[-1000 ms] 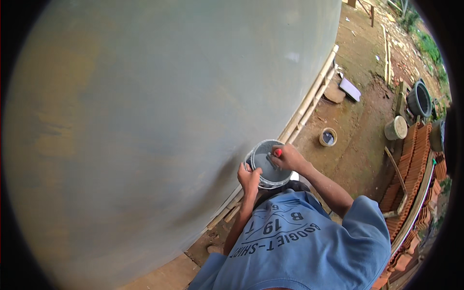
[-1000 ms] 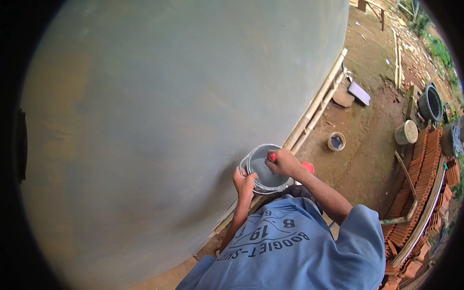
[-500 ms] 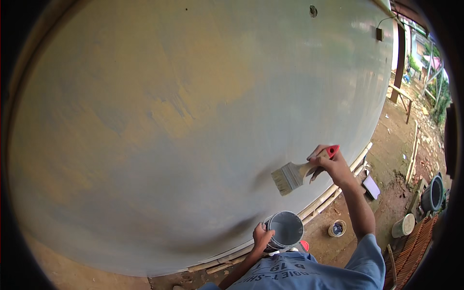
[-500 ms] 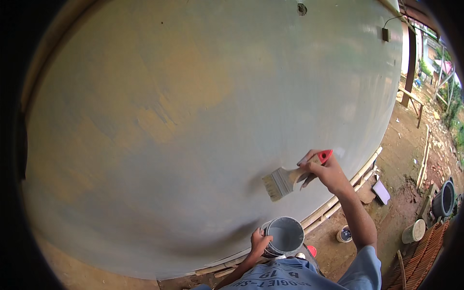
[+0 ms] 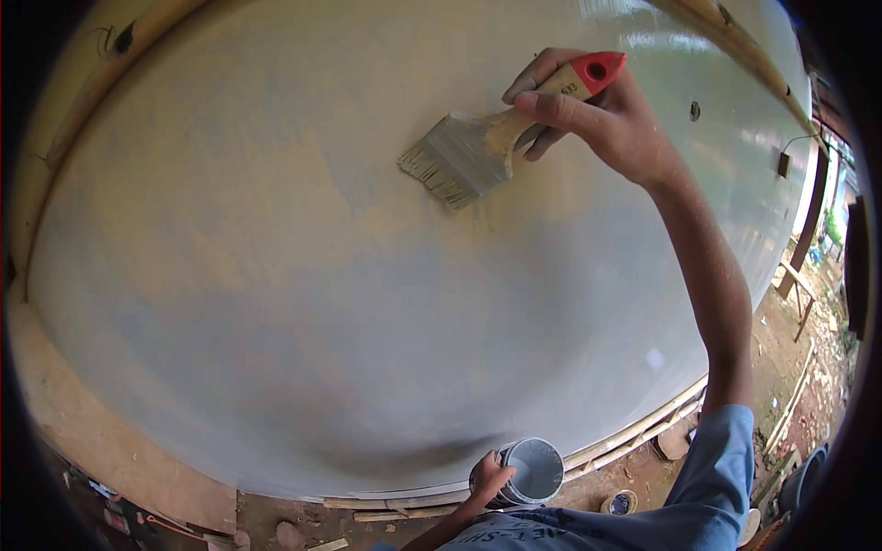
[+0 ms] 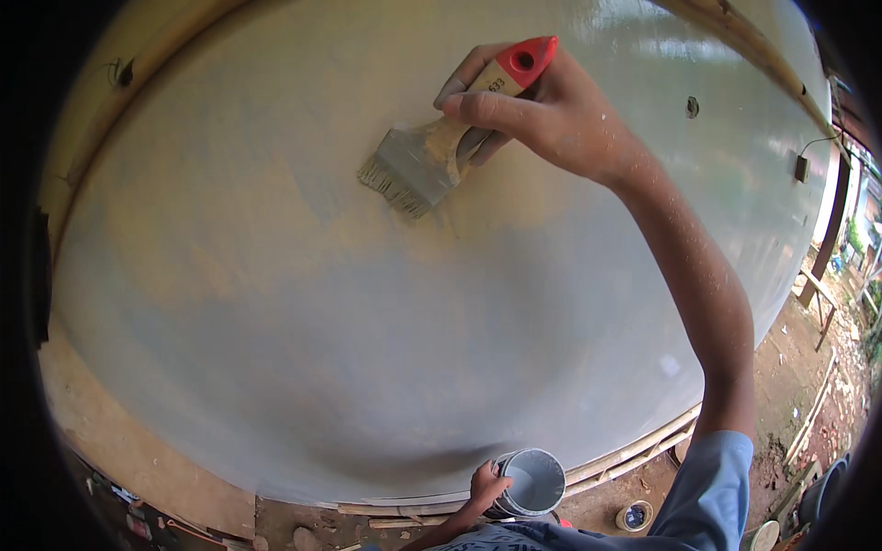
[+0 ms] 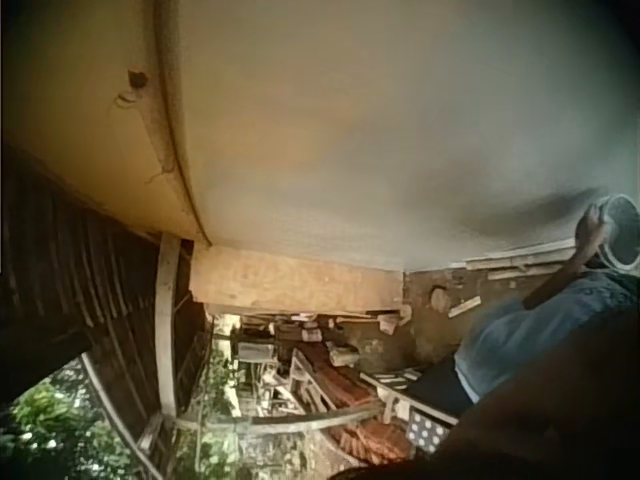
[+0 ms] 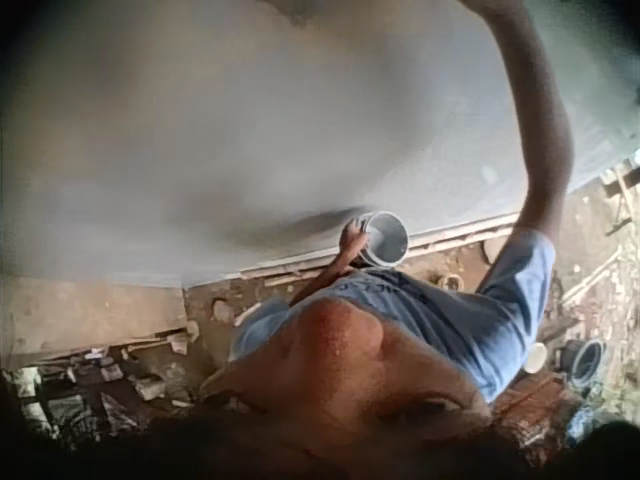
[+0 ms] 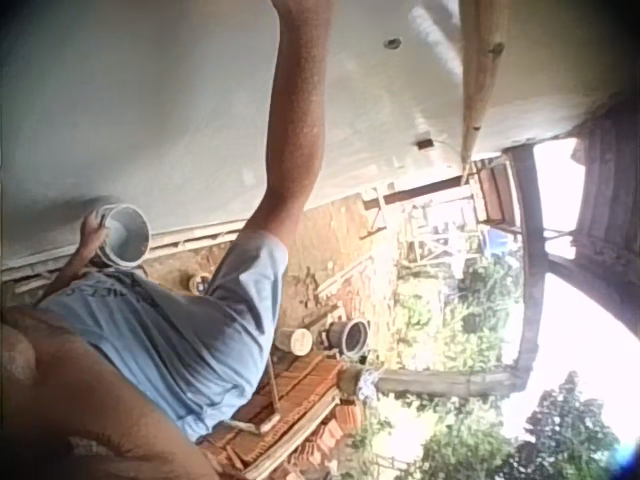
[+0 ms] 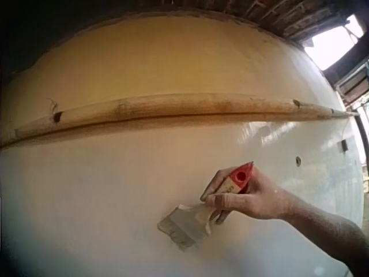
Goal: The person paints the exterior wall of a building using a brush. They dip the brush into a paint bucket and apply the light-colored paint to the surface, working around an electrical switch and moving along the wall.
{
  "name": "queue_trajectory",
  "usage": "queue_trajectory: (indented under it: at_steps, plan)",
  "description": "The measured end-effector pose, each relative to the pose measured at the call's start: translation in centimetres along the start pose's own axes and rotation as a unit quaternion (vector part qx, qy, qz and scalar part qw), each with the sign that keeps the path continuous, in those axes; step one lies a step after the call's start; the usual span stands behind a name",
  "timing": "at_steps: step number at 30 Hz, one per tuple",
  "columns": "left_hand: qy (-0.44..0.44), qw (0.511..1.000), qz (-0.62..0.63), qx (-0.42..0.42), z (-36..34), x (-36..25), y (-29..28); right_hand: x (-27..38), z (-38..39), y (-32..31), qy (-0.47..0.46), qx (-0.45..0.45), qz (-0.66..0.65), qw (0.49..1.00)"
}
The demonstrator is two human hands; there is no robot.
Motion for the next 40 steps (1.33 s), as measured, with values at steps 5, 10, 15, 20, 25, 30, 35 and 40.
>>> queue_trajectory:
  at_steps: [5,10,15,20,25,30,35,40]
  plan:
    - [0.027,0.999,0.023,-0.039,-0.7,1.1,0.2,3.6,-4.3,-4.1,-0.05,-0.01,0.053,0.997]
    - [-0.016,1.0,0.015,-0.014,0.1,-0.4,0.5,8.1,-4.9,-7.8,-0.162,-0.135,0.158,0.965]
    - [-0.031,0.999,0.022,-0.032,0.3,0.4,0.4,4.8,-2.3,-7.9,-0.157,-0.086,0.128,0.976]
    - [-0.037,0.997,0.002,-0.073,1.7,-0.1,-0.8,1.9,-0.9,-1.9,-0.05,0.105,0.072,0.991]
    - [-0.035,0.993,0.012,-0.114,1.8,2.4,-1.3,1.7,-3.1,-3.5,-0.075,0.072,0.083,0.991]
    - [0.001,0.985,-0.031,-0.168,1.4,5.6,-2.3,4.7,-6.2,-8.1,-0.186,-0.092,0.156,0.966]
    - [0.045,0.958,-0.037,-0.28,-0.3,14.1,-1.9,8.3,-5.0,-6.9,-0.213,-0.111,0.148,0.959]
    - [-0.078,0.963,-0.077,-0.244,0.1,20.8,-4.5,10.3,-1.7,-5.3,-0.317,-0.117,0.303,0.891]
Point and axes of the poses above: each hand's wrist, its own z-axis away from the middle knuckle, its own y-axis out of the palm, x = y × z, the point moved 5 cm from there along -z, towards the middle knuckle, and after that the axes turned 3 degrees about -y, right-handed, at the moved point
